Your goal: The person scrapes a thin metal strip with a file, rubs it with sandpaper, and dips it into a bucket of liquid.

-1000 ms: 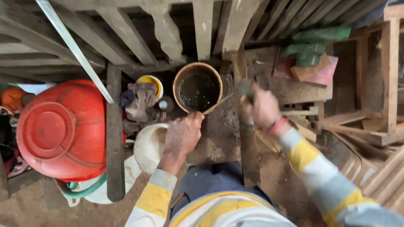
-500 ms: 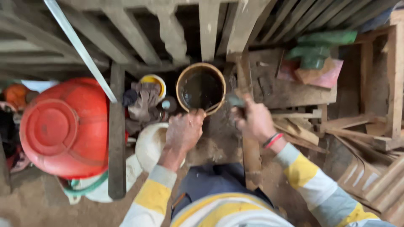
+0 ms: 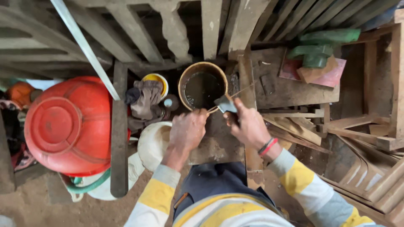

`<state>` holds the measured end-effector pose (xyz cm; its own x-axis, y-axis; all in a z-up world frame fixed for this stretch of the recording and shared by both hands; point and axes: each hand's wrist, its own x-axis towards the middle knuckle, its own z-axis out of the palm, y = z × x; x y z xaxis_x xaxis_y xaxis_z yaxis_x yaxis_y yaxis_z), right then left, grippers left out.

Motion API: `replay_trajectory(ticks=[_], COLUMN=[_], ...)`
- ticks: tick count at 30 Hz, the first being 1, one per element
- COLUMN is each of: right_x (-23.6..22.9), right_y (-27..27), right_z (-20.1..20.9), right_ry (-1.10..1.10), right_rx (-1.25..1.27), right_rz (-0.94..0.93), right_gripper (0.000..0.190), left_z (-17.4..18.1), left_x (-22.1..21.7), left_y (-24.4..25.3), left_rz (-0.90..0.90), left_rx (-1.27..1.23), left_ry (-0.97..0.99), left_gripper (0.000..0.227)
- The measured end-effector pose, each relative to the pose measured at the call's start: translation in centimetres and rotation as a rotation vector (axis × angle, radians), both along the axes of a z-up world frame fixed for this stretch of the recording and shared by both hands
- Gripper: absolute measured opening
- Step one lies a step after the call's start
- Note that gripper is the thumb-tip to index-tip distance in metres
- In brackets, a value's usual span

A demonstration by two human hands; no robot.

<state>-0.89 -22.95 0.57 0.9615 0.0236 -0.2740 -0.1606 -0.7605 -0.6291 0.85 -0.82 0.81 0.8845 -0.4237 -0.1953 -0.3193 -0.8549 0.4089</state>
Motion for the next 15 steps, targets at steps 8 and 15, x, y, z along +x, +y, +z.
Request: replay_trajectory(ticks=[8, 15], right_x=[3.6, 1.0], right_y=[-5.3, -3.1], right_z=[-2.4, -3.2], right_ry=[-0.014, -0.004], right_rx=[-0.164, -0.072], right_rz=[-0.089, -0.096], right_gripper=[0.043, 0.039], left_z=[0.4, -0.1], left_x=[0.2, 0.0], left_y=[-0.5, -0.4], left_rz=[0.009, -0.005], left_rx=[-0.007, 0.002], left_ry=[-0.003, 0.005], left_gripper=[0.008, 0.008])
